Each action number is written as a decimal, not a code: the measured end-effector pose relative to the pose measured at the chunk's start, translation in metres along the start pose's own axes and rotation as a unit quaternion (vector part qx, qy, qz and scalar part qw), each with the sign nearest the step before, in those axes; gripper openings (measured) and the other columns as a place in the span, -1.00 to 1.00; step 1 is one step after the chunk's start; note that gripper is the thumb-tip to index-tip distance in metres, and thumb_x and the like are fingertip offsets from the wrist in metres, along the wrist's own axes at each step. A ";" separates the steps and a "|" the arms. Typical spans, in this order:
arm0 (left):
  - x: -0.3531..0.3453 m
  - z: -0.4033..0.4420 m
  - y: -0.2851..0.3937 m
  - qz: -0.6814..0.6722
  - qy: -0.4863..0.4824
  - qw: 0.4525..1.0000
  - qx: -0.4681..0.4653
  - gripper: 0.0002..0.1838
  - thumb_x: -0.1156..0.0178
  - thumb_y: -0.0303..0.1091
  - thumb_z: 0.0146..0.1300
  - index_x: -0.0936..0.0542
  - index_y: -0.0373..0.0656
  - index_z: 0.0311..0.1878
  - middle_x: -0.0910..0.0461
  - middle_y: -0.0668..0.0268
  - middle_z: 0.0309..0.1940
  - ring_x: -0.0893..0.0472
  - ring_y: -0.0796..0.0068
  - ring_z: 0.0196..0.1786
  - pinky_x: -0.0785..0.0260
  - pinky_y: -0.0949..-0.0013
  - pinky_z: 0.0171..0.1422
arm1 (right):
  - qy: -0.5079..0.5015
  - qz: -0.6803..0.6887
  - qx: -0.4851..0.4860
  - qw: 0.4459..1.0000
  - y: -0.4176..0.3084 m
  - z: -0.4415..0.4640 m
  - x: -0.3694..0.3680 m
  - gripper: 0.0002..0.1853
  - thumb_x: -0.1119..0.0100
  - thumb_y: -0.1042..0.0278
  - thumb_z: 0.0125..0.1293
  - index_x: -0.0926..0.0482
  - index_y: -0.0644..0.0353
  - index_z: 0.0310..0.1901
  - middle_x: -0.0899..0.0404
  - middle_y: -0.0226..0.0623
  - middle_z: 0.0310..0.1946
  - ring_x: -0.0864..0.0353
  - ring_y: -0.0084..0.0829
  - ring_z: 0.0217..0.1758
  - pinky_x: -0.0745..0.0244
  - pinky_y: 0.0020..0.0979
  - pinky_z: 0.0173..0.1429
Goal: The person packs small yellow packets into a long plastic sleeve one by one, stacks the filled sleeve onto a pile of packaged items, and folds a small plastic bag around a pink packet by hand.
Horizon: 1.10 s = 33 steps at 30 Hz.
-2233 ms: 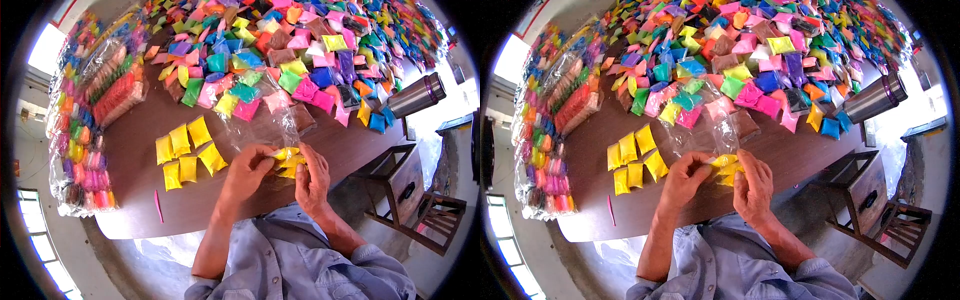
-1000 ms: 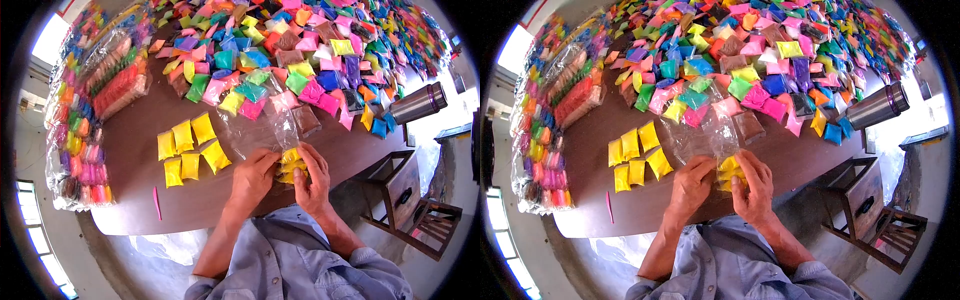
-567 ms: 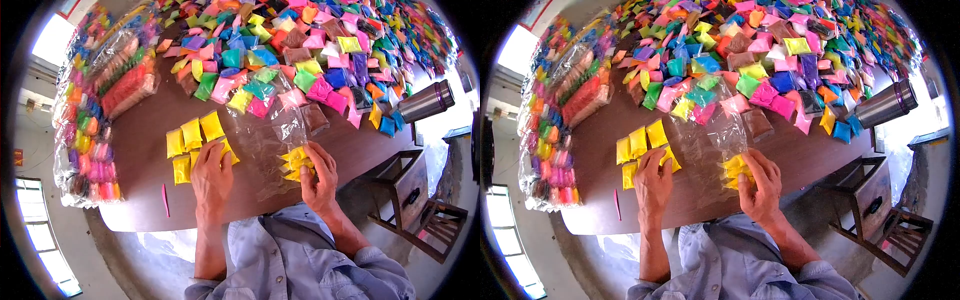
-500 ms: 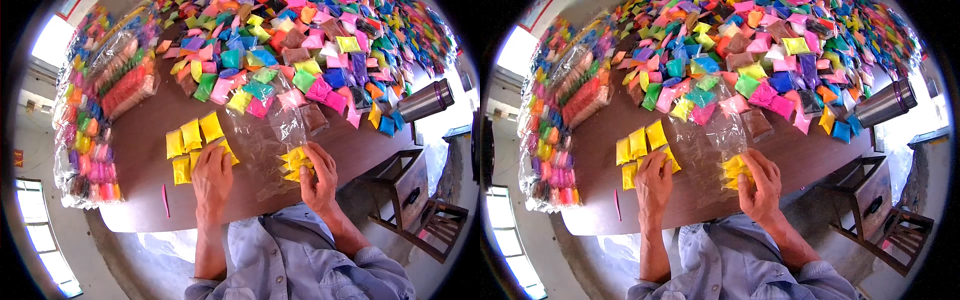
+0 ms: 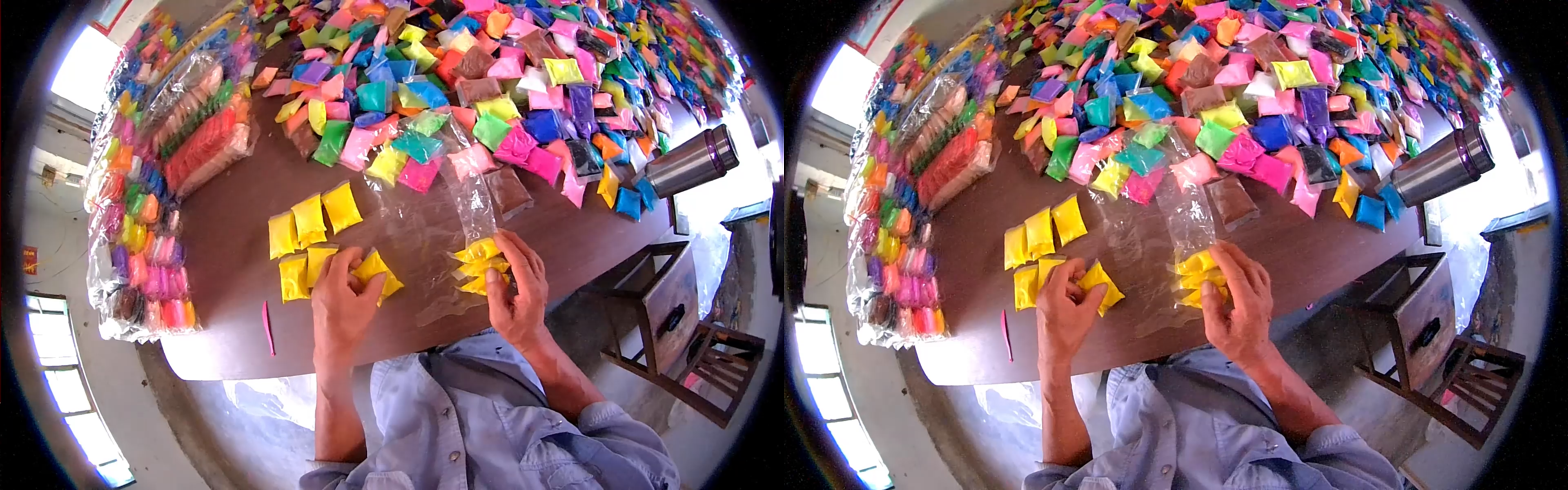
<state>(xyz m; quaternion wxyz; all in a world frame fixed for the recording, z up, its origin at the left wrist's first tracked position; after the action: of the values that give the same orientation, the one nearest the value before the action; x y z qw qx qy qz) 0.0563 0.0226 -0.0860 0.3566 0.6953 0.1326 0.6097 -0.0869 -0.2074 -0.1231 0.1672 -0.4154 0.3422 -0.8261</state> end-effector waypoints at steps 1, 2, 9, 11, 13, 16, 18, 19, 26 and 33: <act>-0.001 0.000 -0.003 -0.015 -0.007 1.000 0.002 -0.48 -0.54 -0.46 0.22 -0.63 -0.26 0.24 -0.75 0.18 0.00 -0.71 0.51 -0.25 -0.64 0.43 -0.12 | -0.002 -0.008 0.000 1.000 0.000 -0.001 0.000 -0.48 -0.22 0.32 0.46 -0.52 0.31 0.40 -0.59 0.03 0.34 -0.59 0.01 0.32 -0.39 -0.04 0.45; 0.001 -0.001 -0.001 -0.016 -0.008 1.000 0.001 -0.48 -0.54 -0.46 0.22 -0.63 -0.26 0.24 -0.75 0.18 0.00 -0.71 0.51 -0.25 -0.64 0.43 -0.12 | -0.002 -0.009 -0.001 1.000 -0.001 0.000 0.000 -0.48 -0.22 0.32 0.46 -0.52 0.31 0.40 -0.59 0.03 0.34 -0.59 0.01 0.32 -0.39 -0.04 0.45; 0.019 0.000 0.015 -0.133 -0.021 0.990 0.031 -0.68 -0.54 -0.49 0.17 -0.72 -0.28 -0.01 -0.68 0.28 -0.16 -0.67 0.54 -0.24 -0.56 0.48 -0.09 | -0.012 0.006 -0.015 1.000 -0.003 0.001 0.002 -0.44 -0.22 0.30 0.47 -0.47 0.33 0.44 -0.59 0.07 0.32 -0.58 0.03 0.33 -0.38 -0.03 0.47; 0.023 0.004 0.030 -0.167 0.016 0.986 0.007 -0.73 -0.55 -0.48 0.18 -0.72 -0.27 -0.08 -0.69 0.31 -0.19 -0.66 0.56 -0.25 -0.55 0.49 -0.09 | -0.014 0.008 -0.015 1.000 -0.003 0.002 0.002 -0.44 -0.23 0.31 0.46 -0.47 0.33 0.44 -0.58 0.07 0.32 -0.58 0.04 0.32 -0.37 -0.02 0.47; 0.016 0.010 0.034 -0.161 0.019 0.987 -0.017 -0.73 -0.56 -0.48 0.20 -0.72 -0.23 -0.06 -0.69 0.38 -0.22 -0.67 0.61 -0.23 -0.54 0.52 -0.11 | -0.012 0.007 -0.014 1.000 -0.001 0.001 0.001 -0.43 -0.22 0.31 0.46 -0.47 0.33 0.44 -0.58 0.08 0.33 -0.58 0.05 0.32 -0.37 -0.02 0.48; -0.010 0.020 0.035 -0.178 0.005 0.983 -0.045 -0.73 -0.56 -0.47 0.21 -0.72 -0.20 -0.05 -0.72 0.43 -0.25 -0.69 0.66 -0.22 -0.54 0.53 -0.14 | -0.013 0.002 -0.012 1.000 -0.002 0.001 0.001 -0.42 -0.23 0.31 0.45 -0.46 0.34 0.45 -0.57 0.10 0.33 -0.58 0.08 0.32 -0.37 -0.01 0.47; -0.034 0.026 0.036 -0.202 -0.013 0.978 -0.048 -0.73 -0.56 -0.48 0.21 -0.72 -0.21 -0.05 -0.73 0.40 -0.26 -0.69 0.65 -0.22 -0.53 0.51 -0.15 | -0.016 -0.001 -0.013 1.000 -0.003 0.002 0.002 -0.41 -0.22 0.32 0.44 -0.45 0.34 0.45 -0.57 0.11 0.34 -0.58 0.09 0.32 -0.37 -0.01 0.47; -0.045 0.028 0.037 -0.191 -0.029 0.979 -0.062 -0.73 -0.56 -0.48 0.21 -0.72 -0.22 -0.06 -0.75 0.36 -0.25 -0.70 0.64 -0.23 -0.55 0.50 -0.14 | -0.019 -0.004 -0.014 1.000 -0.003 0.002 0.002 -0.40 -0.21 0.32 0.44 -0.43 0.35 0.46 -0.56 0.12 0.34 -0.57 0.10 0.33 -0.37 -0.01 0.47; -0.063 0.030 0.059 -0.227 -0.092 0.964 -0.100 -0.75 -0.44 -0.55 0.25 -0.73 -0.23 0.01 -0.79 0.20 -0.21 -0.78 0.46 -0.17 -0.62 0.37 -0.04 | -0.027 -0.016 -0.007 0.999 -0.003 0.003 0.002 -0.35 -0.17 0.34 0.43 -0.37 0.36 0.51 -0.49 0.14 0.43 -0.52 0.11 0.41 -0.31 0.00 0.50; -0.065 0.036 0.058 -0.214 -0.135 0.956 -0.146 -0.72 -0.34 -0.61 0.28 -0.72 -0.26 0.05 -0.77 0.04 -0.07 -0.80 0.13 -0.10 -0.64 0.28 0.02 | -0.047 -0.010 -0.020 0.999 -0.004 0.005 0.004 -0.32 -0.20 0.35 0.41 -0.36 0.36 0.53 -0.44 0.13 0.48 -0.48 0.09 0.47 -0.26 -0.02 0.54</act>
<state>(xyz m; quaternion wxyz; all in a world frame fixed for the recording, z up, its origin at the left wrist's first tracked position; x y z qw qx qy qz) 0.0610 -0.0708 -0.0971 0.5911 0.6669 0.1387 0.4319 -0.0851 -0.2090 -0.1159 0.1662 -0.4606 0.3458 -0.8004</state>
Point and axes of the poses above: each hand's wrist, its own z-axis towards the middle knuckle, its own x-axis out of the back of the hand, y = z × x, the point moved 2 cm from there along z, towards the middle knuckle
